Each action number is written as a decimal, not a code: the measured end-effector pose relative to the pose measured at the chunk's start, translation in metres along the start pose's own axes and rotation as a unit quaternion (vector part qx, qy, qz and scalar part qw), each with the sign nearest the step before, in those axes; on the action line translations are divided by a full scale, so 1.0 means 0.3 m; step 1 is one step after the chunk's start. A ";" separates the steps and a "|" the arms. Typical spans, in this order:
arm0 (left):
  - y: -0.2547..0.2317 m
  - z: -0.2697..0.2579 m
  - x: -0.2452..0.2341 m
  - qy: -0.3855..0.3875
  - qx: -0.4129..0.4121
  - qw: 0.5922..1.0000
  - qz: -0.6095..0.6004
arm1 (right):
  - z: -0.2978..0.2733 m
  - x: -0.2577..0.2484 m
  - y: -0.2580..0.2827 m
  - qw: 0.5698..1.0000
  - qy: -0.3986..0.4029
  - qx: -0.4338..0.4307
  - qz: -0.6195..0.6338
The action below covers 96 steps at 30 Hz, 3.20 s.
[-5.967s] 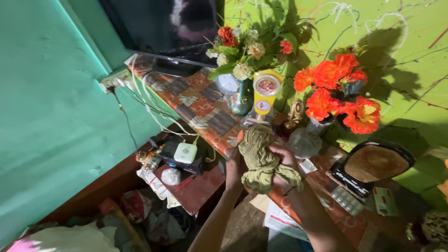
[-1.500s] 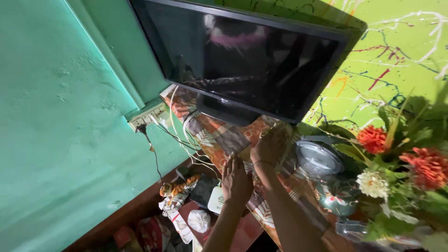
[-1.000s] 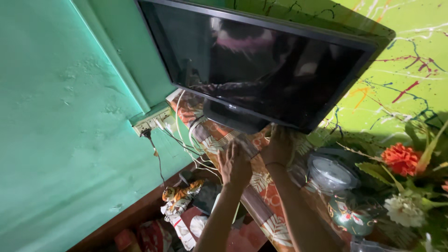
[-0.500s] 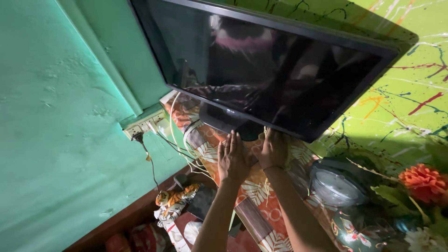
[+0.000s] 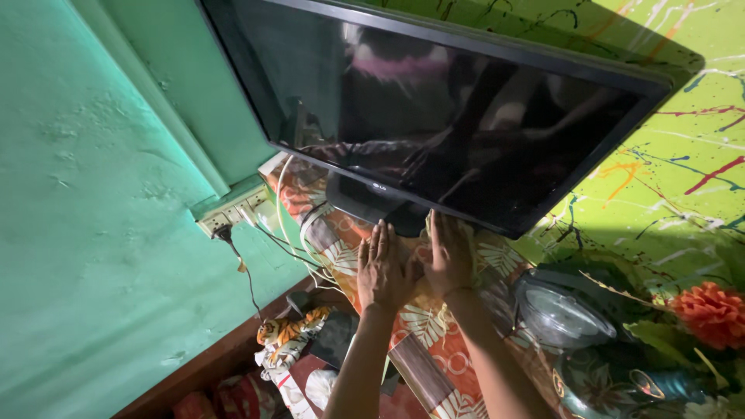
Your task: The person wipes a small table, then moves to a bed to fold a sheet and blanket. They then dip a cloth into a bucket of water, wring it out, and proceed to wipe a wooden chair, a shelf with decorative items, and a television screen.
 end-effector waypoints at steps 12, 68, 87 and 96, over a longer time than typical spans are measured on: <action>0.005 -0.001 0.010 0.027 -0.003 1.000 0.007 | -0.092 0.039 -0.070 0.989 -0.058 0.130 -0.023; 0.116 -0.183 -0.125 -0.115 -0.269 0.896 -0.334 | -0.285 0.183 -0.069 0.898 -0.005 0.211 0.387; 0.078 0.133 0.030 0.037 0.011 0.999 0.018 | -0.013 0.157 0.066 0.977 0.161 0.134 0.048; 0.236 0.205 0.109 0.065 -0.016 0.988 0.139 | 0.015 0.103 0.088 0.989 0.104 0.094 0.051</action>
Point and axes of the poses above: each hand's wrist, its own z-axis towards the middle knuckle, its own x-axis out of the palm, y = z × x, the point moved 8 cm from there along z, towards the middle knuckle, and after that the axes turned 5 degrees about -y, right-handed, at the moved point
